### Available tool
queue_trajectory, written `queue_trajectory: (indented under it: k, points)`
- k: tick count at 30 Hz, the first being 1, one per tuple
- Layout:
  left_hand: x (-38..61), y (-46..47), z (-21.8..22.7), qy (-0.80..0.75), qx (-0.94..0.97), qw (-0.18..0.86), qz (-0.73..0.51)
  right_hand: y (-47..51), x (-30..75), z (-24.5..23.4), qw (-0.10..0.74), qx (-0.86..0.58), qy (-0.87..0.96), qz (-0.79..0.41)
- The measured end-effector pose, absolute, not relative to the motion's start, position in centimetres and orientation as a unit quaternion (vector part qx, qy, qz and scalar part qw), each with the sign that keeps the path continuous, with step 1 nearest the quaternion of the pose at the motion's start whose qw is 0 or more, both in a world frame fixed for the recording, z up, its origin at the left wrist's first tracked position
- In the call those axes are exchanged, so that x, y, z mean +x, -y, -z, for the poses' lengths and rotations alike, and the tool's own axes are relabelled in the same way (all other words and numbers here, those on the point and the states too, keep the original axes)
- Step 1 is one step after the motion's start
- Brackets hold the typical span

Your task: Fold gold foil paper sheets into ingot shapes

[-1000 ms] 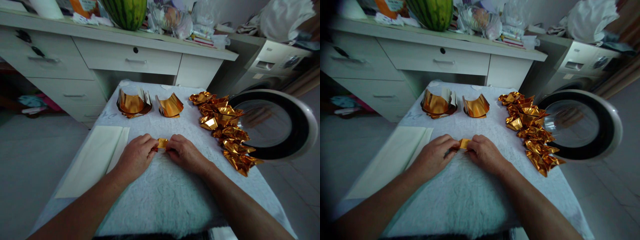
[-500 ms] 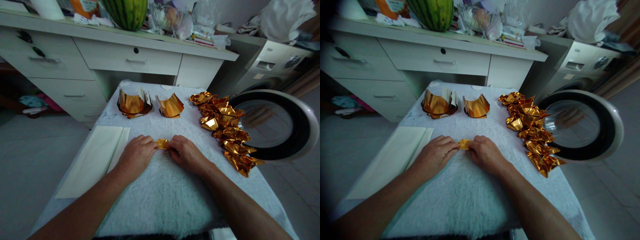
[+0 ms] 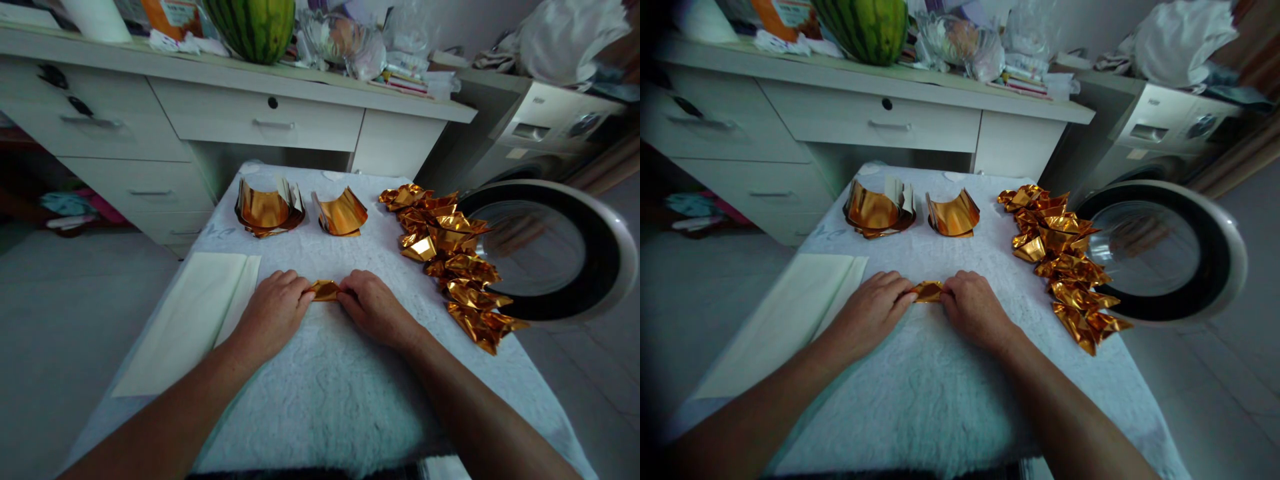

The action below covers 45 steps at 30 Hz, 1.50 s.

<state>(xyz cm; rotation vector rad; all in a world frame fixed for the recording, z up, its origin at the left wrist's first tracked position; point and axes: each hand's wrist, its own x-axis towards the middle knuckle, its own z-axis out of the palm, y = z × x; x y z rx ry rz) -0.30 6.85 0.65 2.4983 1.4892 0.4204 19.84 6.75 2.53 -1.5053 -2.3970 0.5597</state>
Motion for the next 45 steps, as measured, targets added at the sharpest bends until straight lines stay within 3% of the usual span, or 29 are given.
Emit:
queue_trajectory:
  k: [28, 37, 40, 45]
  points:
    - [0.2, -6.6, -1.0, -0.591, 0.803, 0.033, -0.067, -7.0, 19.1, -2.7, 0.020, -0.601, 0.793, -0.095]
    - [0.2, -6.6, -1.2, -0.603, 0.794, 0.044, -0.071, -6.8, 19.2, -2.2, 0.086, -0.612, 0.776, -0.129]
    - [0.2, -6.6, -1.1, -0.601, 0.793, 0.040, -0.094, -6.9, 19.0, -1.8, 0.134, -0.557, 0.809, -0.131]
    - [0.1, -6.7, -1.0, -0.607, 0.785, 0.063, -0.103, -7.0, 18.5, -1.4, 0.136, -0.479, 0.853, -0.155]
